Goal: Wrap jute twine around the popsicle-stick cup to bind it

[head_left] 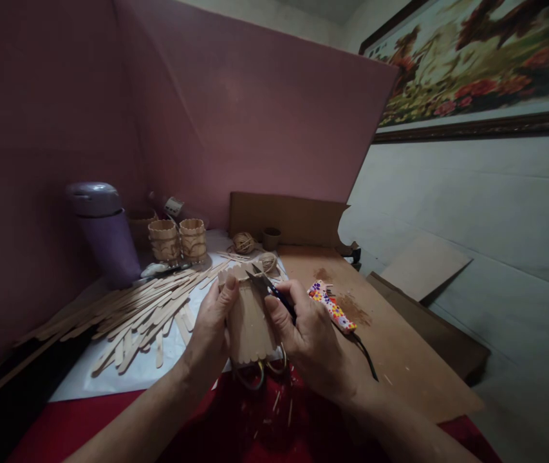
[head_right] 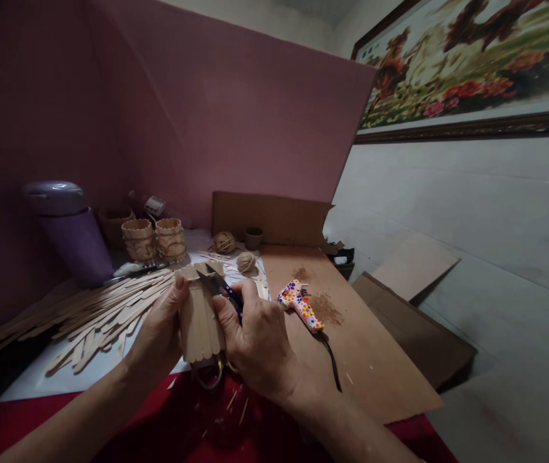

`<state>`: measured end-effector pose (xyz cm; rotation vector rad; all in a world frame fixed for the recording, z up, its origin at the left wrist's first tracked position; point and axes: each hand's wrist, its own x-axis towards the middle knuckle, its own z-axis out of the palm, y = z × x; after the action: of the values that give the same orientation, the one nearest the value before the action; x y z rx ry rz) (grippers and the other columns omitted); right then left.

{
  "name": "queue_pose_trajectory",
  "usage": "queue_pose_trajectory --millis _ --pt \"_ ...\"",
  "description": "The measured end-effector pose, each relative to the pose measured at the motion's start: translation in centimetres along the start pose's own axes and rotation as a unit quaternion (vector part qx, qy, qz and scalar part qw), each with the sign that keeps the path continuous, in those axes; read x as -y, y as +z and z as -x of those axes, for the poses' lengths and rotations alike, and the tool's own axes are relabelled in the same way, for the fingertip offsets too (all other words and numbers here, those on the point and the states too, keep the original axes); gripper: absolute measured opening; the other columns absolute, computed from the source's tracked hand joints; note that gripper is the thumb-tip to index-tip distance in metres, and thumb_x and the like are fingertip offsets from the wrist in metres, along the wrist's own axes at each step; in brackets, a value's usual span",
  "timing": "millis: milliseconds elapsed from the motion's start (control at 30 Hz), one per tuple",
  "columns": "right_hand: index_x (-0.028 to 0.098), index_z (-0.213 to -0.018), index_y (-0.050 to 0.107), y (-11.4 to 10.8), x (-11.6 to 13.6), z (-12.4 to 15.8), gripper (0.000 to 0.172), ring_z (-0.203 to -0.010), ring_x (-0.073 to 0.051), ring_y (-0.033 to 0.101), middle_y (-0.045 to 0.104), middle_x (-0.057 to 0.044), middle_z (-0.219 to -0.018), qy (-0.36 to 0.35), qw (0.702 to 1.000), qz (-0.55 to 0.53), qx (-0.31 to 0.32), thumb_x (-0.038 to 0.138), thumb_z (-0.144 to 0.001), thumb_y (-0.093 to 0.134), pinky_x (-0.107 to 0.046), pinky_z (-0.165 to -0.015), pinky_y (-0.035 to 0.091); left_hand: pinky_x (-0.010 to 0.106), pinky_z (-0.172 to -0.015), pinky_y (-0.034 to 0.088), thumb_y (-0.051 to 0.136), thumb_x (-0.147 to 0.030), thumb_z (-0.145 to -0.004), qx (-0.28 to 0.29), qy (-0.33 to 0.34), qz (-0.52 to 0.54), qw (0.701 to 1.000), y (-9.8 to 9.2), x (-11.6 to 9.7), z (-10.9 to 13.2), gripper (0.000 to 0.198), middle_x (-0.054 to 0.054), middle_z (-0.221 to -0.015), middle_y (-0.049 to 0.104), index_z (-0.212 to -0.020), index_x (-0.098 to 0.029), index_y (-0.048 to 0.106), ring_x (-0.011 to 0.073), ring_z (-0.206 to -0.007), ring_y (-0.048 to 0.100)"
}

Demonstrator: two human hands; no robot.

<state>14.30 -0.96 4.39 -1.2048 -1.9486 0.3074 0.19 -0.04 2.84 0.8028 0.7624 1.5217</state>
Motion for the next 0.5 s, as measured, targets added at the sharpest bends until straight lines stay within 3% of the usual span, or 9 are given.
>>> queue_pose_trajectory --millis 267,500 --pt "0.019 -0.093 0.054 -0.1 0.16 0.07 0.035 -0.059 -0.016 0.057 0.064 -0.003 -0.072 -0.003 1.0 0.001 -0.005 0.048 -0.096 0.034 -0.028 -0.052 0.038 0.028 -0.061 0.053 0.068 -0.056 -0.075 0.004 0.008 -0.016 1.0 -0.04 0.01 0.12 0.053 0.006 -0.083 0.07 -0.108 -0.016 0.061 0.0189 -0.069 0.066" --pt "0.02 -0.088 0.053 -0.03 -0.01 0.06 0.037 -0.056 -0.016 0.056 0.061 -0.002 -0.066 -0.009 1.0 0.001 -0.008 0.05 -0.096 0.033 -0.029 -0.052 0.035 0.032 -0.072 0.053 0.069 -0.059 -0.073 0.017 0.009 -0.024 1.0 -0.03 -0.02 0.06 0.058 0.009 -0.094 0.07 -0.111 -0.016 0.058 0.0248 -0.086 0.066"
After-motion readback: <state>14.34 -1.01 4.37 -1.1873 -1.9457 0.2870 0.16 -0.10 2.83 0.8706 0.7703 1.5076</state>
